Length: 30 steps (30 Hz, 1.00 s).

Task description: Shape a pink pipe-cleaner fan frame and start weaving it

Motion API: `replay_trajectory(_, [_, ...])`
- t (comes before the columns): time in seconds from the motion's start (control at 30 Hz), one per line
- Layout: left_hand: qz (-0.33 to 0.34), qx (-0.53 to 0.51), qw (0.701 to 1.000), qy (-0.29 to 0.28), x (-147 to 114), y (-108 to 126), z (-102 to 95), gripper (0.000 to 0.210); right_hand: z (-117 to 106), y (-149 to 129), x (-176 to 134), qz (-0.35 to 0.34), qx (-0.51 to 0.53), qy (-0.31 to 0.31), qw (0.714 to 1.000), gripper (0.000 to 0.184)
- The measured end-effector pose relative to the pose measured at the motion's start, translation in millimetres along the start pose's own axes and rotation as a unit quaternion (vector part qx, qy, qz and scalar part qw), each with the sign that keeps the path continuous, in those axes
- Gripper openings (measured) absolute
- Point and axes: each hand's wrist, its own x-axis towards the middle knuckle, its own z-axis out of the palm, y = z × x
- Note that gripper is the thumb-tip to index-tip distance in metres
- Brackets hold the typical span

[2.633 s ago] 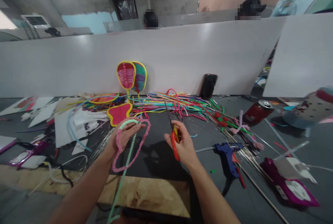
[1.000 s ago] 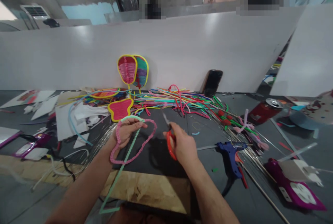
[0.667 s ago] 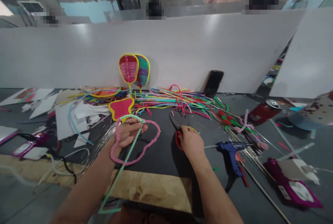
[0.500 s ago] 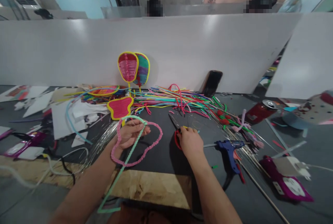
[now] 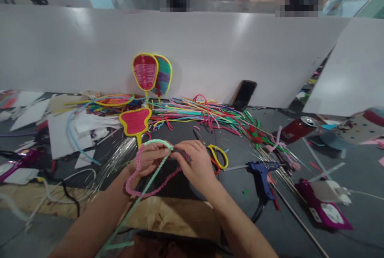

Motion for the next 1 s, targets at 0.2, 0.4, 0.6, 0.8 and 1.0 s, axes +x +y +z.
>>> replay_trajectory(0.2, [0.028,0.058,0.998,-0.017,1,-10,-0.6,0.013,7,8,-4,-0.011,-0.002,0.022,1.0,0.008])
replay_trajectory(0.4, [-0.006,0.058,0.998,0.0,1,-13,-1.7,0.013,11,8,-6,-0.026,-0.018,0.069,0.997,0.012])
replay_trajectory(0.6, [0.02,0.083,0.996,0.006,3,-13,4.4,0.016,14,11,-7,-0.044,-0.023,0.081,0.995,0.017])
replay_trajectory(0.8, [0.028,0.096,0.995,0.011,5,-13,3.7,0.016,14,12,-5,-0.038,-0.027,0.074,0.996,0.019])
replay_trajectory(1.0, [-0.026,0.051,0.998,0.031,3,-8,2.6,0.017,8,15,-7,-0.016,0.032,0.049,0.998,0.018])
